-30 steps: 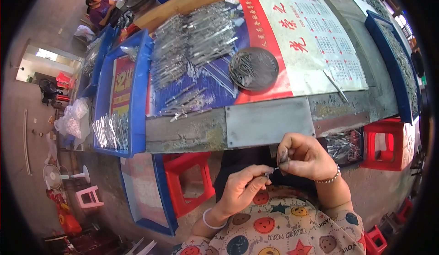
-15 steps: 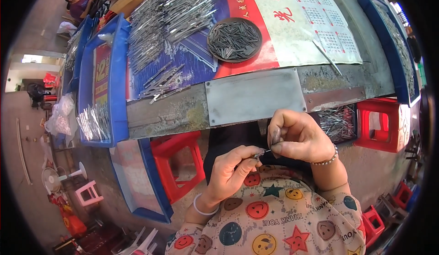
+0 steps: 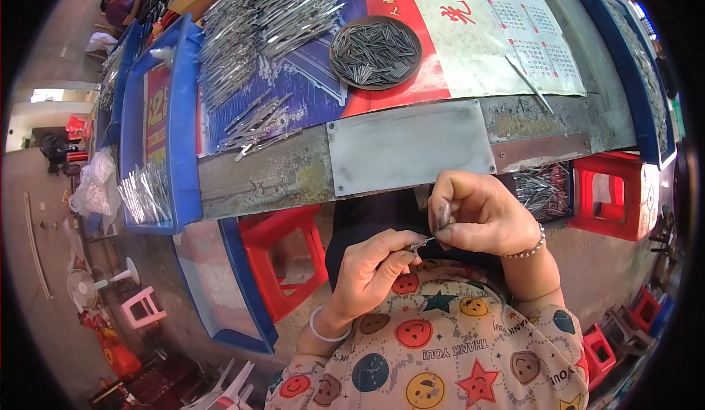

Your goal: Assembling small metal key components at a workbench in a workshop.

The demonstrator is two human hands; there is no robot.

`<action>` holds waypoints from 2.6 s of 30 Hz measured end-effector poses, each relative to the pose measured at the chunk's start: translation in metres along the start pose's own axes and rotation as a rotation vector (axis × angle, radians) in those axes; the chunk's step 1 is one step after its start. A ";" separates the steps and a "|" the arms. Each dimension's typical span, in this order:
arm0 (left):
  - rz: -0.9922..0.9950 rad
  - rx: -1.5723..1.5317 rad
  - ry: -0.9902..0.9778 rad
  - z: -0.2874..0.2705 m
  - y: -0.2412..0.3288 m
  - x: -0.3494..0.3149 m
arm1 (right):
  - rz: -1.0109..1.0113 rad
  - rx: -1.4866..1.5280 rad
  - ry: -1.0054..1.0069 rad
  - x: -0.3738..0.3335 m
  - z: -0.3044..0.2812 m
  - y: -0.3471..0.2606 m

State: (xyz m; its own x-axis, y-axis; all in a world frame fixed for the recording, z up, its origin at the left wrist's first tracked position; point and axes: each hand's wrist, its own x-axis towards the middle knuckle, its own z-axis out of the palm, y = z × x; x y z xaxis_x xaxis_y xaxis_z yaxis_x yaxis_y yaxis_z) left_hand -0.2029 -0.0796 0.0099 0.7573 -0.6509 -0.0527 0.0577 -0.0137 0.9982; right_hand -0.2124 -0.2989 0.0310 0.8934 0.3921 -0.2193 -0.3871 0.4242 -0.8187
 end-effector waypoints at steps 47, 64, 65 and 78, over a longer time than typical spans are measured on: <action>-0.180 -0.137 -0.332 -0.010 -0.013 -0.018 | 0.049 -0.630 -0.066 -0.033 0.021 0.011; 0.292 0.566 -0.074 0.001 -0.012 -0.019 | 0.019 -0.350 0.201 -0.033 0.018 0.029; 0.345 0.631 -0.036 0.001 -0.013 -0.018 | 0.014 -0.356 0.198 -0.035 0.015 0.033; 0.487 0.866 0.002 0.001 -0.008 -0.020 | -0.153 -0.711 0.253 -0.036 0.018 0.040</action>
State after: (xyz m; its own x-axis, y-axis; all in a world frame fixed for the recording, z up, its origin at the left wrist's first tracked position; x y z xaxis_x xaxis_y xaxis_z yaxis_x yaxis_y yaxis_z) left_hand -0.2196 -0.0676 0.0029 0.5730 -0.7317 0.3691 -0.7546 -0.2954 0.5859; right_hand -0.2640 -0.2811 0.0158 0.9832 0.1367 -0.1211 -0.0922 -0.2013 -0.9752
